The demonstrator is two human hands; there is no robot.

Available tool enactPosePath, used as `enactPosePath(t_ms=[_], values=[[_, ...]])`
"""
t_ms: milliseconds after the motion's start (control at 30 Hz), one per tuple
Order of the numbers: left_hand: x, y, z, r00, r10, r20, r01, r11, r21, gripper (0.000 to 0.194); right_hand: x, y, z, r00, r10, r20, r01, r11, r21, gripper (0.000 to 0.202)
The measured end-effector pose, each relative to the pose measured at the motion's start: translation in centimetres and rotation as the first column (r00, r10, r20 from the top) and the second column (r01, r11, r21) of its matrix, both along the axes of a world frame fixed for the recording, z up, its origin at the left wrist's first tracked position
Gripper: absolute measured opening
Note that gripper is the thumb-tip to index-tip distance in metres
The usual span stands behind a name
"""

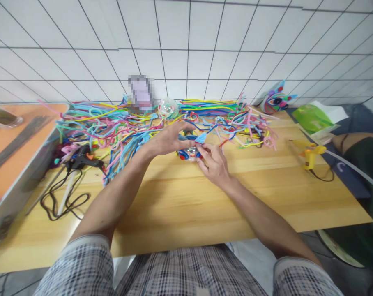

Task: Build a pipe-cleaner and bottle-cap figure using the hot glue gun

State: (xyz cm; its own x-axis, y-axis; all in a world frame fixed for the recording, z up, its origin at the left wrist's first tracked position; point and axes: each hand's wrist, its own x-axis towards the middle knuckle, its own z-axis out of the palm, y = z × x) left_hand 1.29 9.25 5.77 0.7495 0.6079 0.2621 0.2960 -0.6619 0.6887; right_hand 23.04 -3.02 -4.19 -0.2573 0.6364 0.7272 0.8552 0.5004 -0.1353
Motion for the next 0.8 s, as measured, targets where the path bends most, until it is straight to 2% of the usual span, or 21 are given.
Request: enactPosePath(t_ms=[133, 267, 433, 600, 800], values=[[1.1, 0.8, -0.7, 0.993, -0.024, -0.115, 0.03, 0.998, 0.049, 0.041, 0.1, 0.1, 0.2, 1.0, 0.022, -0.015, -0.023, 0.998, -0.052, 0.044], [0.8, 1.4, -1.1, 0.988, -0.025, -0.15, 0.023, 1.0, -0.009, 0.037, 0.6, -0.2, 0.3, 0.996, 0.039, -0.085, -0.047, 0.995, -0.093, 0.046], [-0.4, 1.7, -1.1, 0.989, -0.057, -0.139, 0.043, 0.994, -0.101, 0.034, 1.5, -0.4, 0.3, 0.97, 0.046, -0.238, -0.062, 0.996, -0.064, 0.039], [-0.6, 1.8, -1.2, 0.99, -0.111, -0.084, 0.099, 0.986, -0.133, 0.031, 1.1, 0.2, 0.1, 0.975, 0.119, -0.189, -0.114, 0.993, 0.038, 0.038], [-0.5, 1.7, -0.7, 0.981, -0.153, -0.116, 0.138, 0.982, -0.13, 0.032, 1.1, 0.5, -0.1, 0.982, 0.119, -0.15, -0.116, 0.993, 0.026, 0.043]])
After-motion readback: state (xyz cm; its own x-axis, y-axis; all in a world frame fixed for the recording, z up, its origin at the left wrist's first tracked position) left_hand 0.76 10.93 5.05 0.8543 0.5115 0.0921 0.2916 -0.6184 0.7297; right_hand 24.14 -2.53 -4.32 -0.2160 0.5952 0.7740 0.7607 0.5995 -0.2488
